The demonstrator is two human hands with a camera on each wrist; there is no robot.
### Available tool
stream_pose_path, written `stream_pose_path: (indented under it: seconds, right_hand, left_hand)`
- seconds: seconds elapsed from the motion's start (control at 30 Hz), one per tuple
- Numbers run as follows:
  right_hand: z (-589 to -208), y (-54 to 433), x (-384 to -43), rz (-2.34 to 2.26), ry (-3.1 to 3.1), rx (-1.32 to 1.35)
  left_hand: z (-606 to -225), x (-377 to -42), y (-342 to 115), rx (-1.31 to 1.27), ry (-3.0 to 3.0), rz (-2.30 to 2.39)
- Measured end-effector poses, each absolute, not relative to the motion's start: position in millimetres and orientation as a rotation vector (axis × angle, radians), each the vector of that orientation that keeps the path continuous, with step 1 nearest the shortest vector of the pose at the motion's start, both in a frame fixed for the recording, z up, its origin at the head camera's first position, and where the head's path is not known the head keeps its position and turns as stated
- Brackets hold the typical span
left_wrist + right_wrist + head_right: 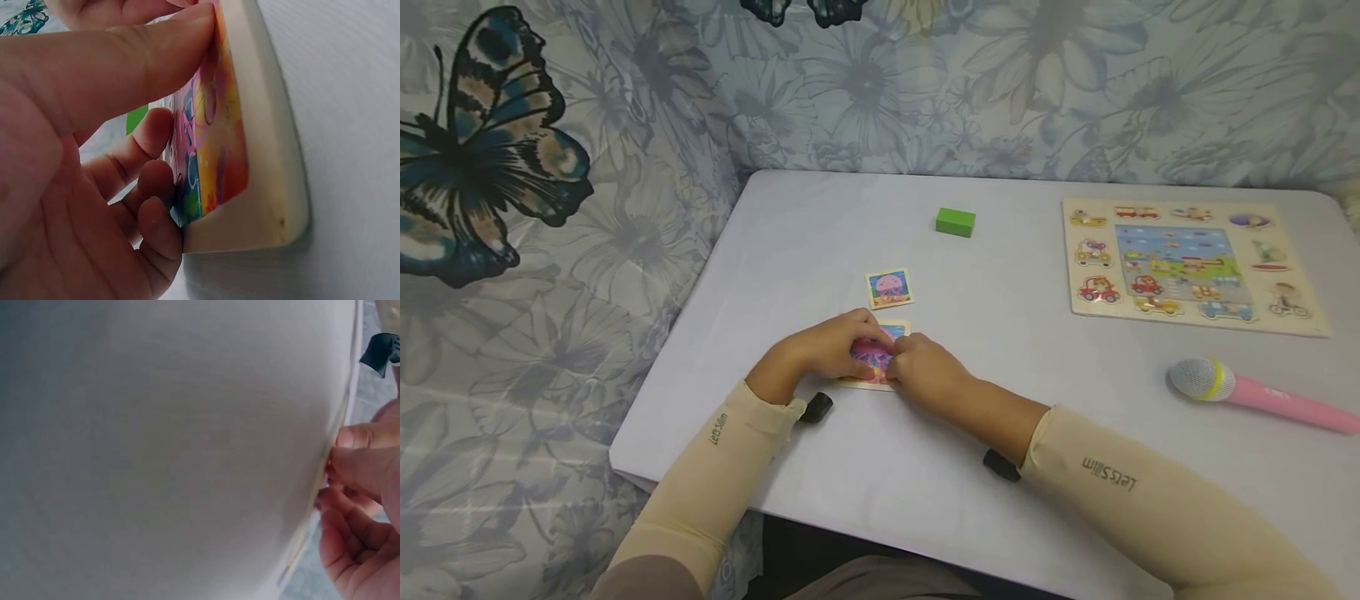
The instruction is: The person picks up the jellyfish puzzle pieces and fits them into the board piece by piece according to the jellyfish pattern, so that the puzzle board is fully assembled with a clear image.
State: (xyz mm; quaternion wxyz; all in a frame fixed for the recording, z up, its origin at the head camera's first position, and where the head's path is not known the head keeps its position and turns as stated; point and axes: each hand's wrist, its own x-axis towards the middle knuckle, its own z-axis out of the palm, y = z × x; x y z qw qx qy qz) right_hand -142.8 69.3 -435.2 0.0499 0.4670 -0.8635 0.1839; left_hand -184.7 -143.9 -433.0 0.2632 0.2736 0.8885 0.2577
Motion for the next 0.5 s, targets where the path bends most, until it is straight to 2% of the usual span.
stream_pose_path:
  seconds: [0.37, 0.5]
  right_hand:
    - [-431.5, 74.7, -131.2, 0.395, -2.857, 1.341]
    - [-426.3, 84.0, -129.2, 0.423, -3.045, 1.167]
  left_hand:
    - [-435.6, -184.7, -147.8, 0.725, 2.392, 0.689]
    - [-435.8, -180.8, -150.3, 0.747, 2.464, 0.654]
